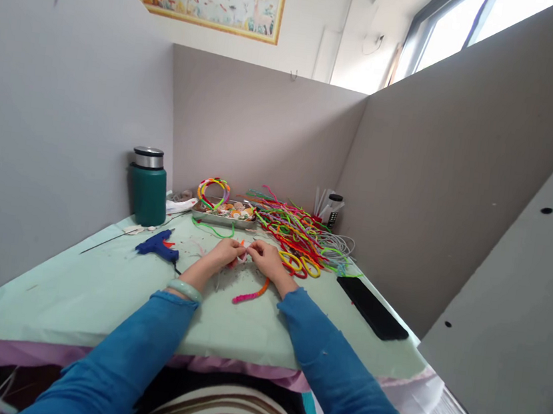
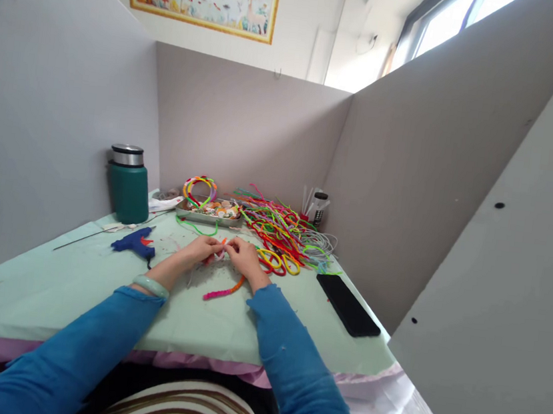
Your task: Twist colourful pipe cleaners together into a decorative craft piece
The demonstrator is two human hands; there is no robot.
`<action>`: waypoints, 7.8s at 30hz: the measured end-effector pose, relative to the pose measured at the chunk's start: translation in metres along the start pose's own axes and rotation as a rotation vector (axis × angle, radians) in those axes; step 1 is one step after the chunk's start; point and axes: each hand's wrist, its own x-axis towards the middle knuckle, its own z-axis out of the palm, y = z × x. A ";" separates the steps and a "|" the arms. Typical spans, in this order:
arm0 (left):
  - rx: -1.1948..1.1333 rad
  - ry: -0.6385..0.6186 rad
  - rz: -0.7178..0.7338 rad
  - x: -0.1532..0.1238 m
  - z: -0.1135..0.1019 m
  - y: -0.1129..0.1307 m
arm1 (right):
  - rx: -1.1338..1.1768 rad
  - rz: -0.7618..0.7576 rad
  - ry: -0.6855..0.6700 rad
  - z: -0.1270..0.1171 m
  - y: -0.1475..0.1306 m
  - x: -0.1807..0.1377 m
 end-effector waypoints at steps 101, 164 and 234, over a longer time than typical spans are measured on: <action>0.419 0.136 0.098 0.010 -0.003 -0.005 | -0.030 -0.066 -0.069 0.001 -0.005 -0.001; 0.360 0.104 0.193 0.007 -0.001 -0.005 | -0.025 0.043 0.001 0.001 -0.001 0.001; 0.217 -0.002 0.094 0.003 -0.002 -0.004 | 0.027 0.021 -0.052 -0.002 -0.004 0.001</action>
